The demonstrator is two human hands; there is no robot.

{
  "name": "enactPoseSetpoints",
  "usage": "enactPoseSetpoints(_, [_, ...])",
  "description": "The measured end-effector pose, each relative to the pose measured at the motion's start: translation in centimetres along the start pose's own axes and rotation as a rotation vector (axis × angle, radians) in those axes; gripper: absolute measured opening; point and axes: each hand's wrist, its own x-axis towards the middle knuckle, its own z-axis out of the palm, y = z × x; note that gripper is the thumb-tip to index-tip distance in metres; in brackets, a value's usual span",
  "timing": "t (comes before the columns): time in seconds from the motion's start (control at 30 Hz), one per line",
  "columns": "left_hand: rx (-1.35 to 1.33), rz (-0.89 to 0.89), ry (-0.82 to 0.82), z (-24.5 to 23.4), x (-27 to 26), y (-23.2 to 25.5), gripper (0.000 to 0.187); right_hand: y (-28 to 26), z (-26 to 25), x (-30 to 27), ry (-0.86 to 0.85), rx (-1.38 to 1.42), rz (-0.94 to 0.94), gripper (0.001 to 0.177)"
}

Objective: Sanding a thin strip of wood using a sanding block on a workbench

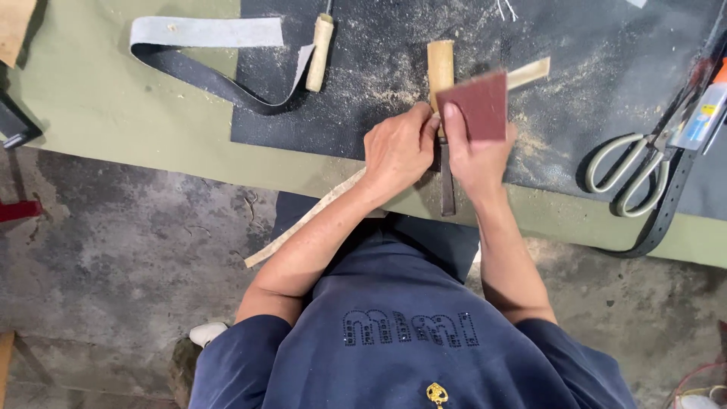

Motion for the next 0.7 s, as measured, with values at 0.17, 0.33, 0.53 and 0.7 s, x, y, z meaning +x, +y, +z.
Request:
enactPoseSetpoints(0.17, [-0.015,0.004,-0.02,-0.5,0.1,0.3,0.026,0.4,-2.0,-2.3,0.007,-0.081,0.036,0.006])
enactPoseSetpoints(0.33, [0.0,0.005,-0.009,-0.1,0.0,0.1,0.025,-1.1,0.2,-0.1,0.074,-0.01,0.077,0.009])
enactPoseSetpoints(0.53, [-0.036,-0.015,-0.007,-0.5,0.1,0.0,0.025,-0.2,-4.7,-2.4,0.123,-0.107,0.269,0.01])
enactPoseSetpoints(0.7, [-0.017,0.022,-0.001,-0.7,-0.1,0.4,0.023,-1.4,-2.3,-1.4,0.032,-0.055,0.034,0.019])
